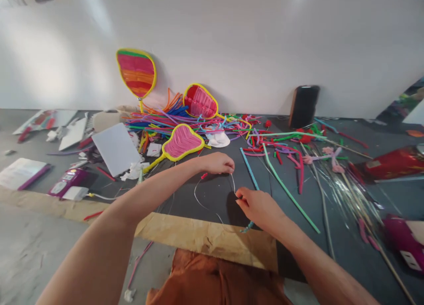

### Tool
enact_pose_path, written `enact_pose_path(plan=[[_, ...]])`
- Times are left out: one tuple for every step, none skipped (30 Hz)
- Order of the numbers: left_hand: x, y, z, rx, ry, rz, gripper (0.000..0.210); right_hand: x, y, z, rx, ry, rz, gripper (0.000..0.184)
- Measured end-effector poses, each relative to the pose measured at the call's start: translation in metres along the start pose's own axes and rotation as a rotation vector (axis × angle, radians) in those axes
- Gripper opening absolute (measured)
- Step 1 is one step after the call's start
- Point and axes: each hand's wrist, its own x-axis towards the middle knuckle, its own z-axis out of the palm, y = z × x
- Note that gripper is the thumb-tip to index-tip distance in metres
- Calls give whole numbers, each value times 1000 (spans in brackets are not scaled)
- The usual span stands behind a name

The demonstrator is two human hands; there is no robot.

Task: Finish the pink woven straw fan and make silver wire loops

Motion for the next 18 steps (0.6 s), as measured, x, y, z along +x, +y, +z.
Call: enact_pose_path(plan=[[-3, -1, 8, 23, 59, 30, 9, -5, -1, 1, -78, 18, 0, 11], [-7, -1, 16, 43, 142, 63, 9, -9, 0, 3, -121, 33, -3, 13], [-12, -1, 25, 49, 239, 97, 14, -12, 0, 4, -138, 51, -5, 14], [-18, 0, 34, 33, 325, 137, 20, -14, 1, 6, -139, 72, -5, 15], [-24, 0, 42, -1, 389, 176, 23, -16, 3, 8, -132, 93, 0, 15], [-31, 1, 51, -48, 434, 216, 25, -17, 4, 10, -124, 112, 7, 14], [-38, 1, 59, -99, 467, 247, 26, -17, 5, 12, -119, 132, 15, 13], [-45, 1, 66, -143, 487, 267, 27, -17, 5, 15, -123, 154, 20, 13], [-50, 0, 72, -171, 513, 275, 28, -16, 5, 17, -133, 177, 23, 14], [-54, -1, 78, -181, 526, 276, 32, -16, 5, 19, -149, 200, 21, 14], [-58, -3, 82, -179, 529, 272, 37, -15, 4, 20, -167, 221, 15, 15], [-60, -5, 85, -164, 520, 265, 43, -15, 3, 22, -185, 239, 5, 17], [-61, -6, 86, -141, 499, 258, 49, -14, 3, 23, -203, 253, -4, 18], [-61, -8, 87, -116, 474, 254, 53, -14, 2, 24, -221, 267, -12, 19], [-61, -10, 88, -92, 447, 251, 57, -14, 2, 24, -237, 279, -21, 20], [-61, -11, 88, -73, 424, 247, 60, -14, 2, 25, -252, 290, -30, 20], [-61, -11, 88, -63, 407, 241, 61, -14, 3, 25, -265, 301, -35, 21], [-61, -11, 87, -64, 398, 234, 61, -14, 3, 26, -272, 311, -38, 21]])
